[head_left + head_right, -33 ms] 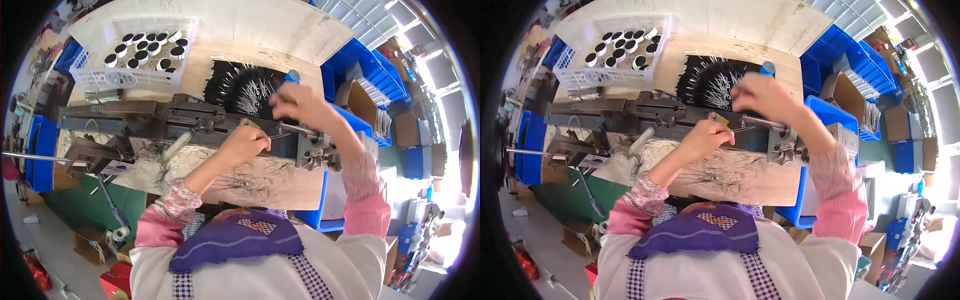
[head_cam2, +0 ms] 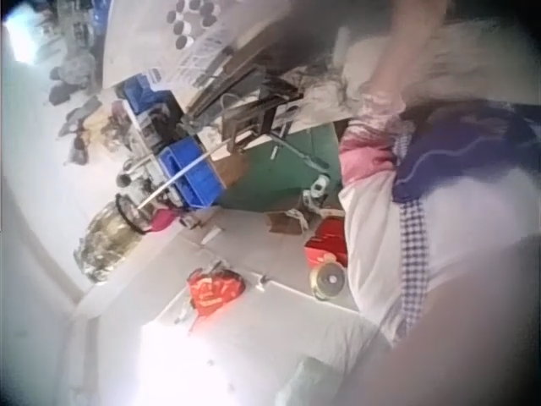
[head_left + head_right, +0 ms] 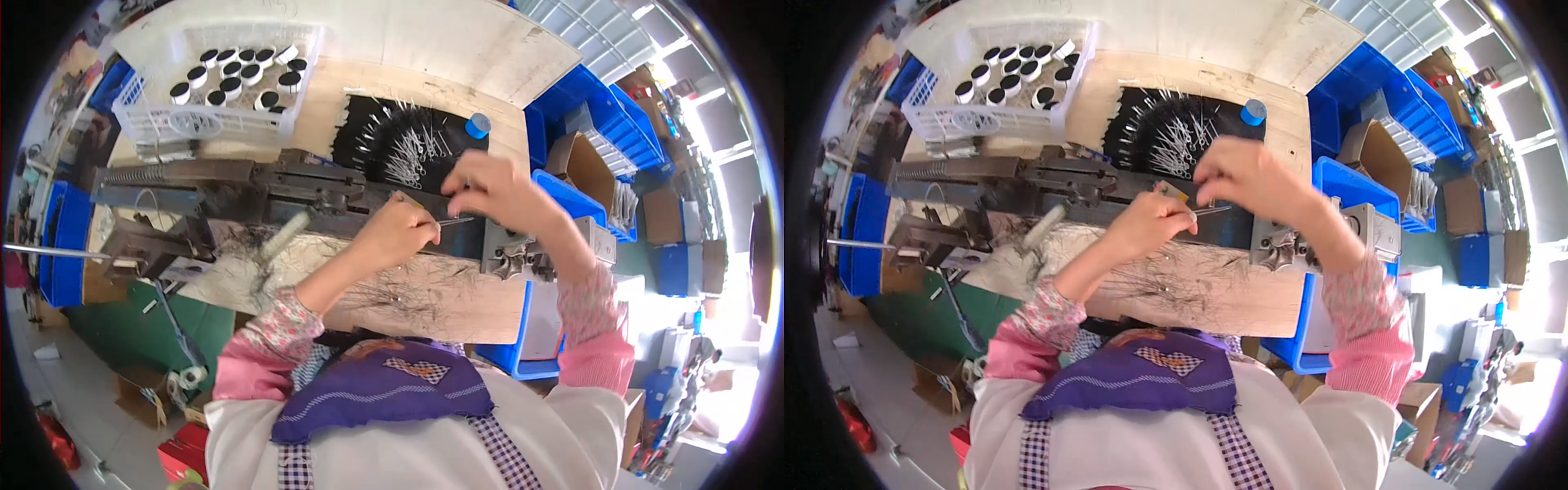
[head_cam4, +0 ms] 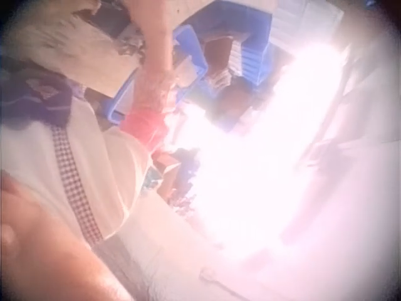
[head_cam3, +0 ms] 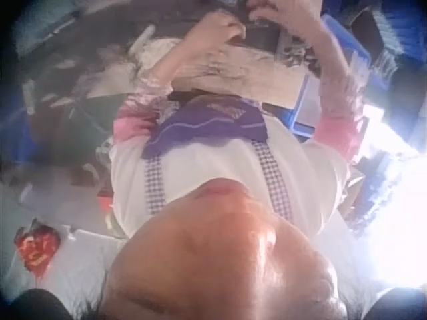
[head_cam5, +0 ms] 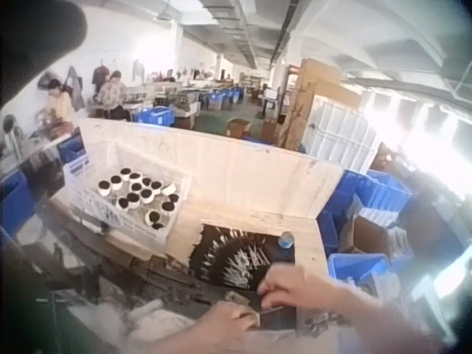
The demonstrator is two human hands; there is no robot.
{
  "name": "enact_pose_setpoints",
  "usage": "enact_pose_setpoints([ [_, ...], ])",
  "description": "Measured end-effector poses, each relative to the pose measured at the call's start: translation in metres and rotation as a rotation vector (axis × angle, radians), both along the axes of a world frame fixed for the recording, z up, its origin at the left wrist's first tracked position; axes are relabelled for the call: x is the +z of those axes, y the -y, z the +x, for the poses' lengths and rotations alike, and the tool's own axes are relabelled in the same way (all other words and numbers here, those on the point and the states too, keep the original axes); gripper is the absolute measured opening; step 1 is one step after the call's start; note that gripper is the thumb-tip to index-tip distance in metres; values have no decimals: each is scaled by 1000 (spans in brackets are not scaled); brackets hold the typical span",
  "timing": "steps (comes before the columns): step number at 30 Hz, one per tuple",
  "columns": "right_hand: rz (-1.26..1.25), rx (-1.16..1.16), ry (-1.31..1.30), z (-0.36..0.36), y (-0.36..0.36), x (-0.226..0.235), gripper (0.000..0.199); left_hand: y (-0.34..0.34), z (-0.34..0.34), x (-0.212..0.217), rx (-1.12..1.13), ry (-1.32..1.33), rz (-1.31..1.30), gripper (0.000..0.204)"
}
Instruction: Assembling small metal and plastic hardware components using a manual press machine.
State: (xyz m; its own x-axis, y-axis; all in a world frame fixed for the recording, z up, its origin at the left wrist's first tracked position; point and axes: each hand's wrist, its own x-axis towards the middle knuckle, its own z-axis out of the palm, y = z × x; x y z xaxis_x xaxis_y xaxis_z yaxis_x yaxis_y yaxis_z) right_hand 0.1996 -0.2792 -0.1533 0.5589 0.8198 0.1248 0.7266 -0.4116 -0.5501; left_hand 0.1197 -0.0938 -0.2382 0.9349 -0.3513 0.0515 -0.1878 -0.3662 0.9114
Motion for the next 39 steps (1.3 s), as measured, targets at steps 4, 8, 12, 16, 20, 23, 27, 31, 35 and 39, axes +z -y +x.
enact_pose_setpoints([
  [4, 2, 50, 225, -18, -6, -17, 20, -5, 11, 26, 44, 216, 232, 20],
  [8, 166, 61, 368, -19, -33, -29, 14, -35, -5, 59, 59, 599, 819, 10],
  [12, 369, -9, 219, -24, -51, -27, 11, -58, -16, 67, 229, 948, 802, 4],
  [16, 397, -61, 92, -19, -64, -39, 11, -38, -69, 37, 670, 653, -64, 20],
  [20, 391, -27, 160, -18, -74, -40, 12, -49, -98, -39, 181, -711, -1534, 41],
  [23, 380, -29, 213, -21, -69, -44, 8, -87, -71, 17, -64, -743, -1910, 49],
  [27, 339, -73, 266, -22, -72, -49, 4, -85, -70, 51, -154, -850, -1908, 54],
  [31, 342, -64, 210, -19, -70, -50, 5, -78, -70, 52, -188, -764, -1968, 55],
  [35, 329, -8, 204, -14, -76, -50, 7, -30, -73, 23, 344, -406, -366, 33],
  [39, 336, -2, 271, -19, -72, -50, 8, -42, -80, -16, 481, -82, 18, 34],
])
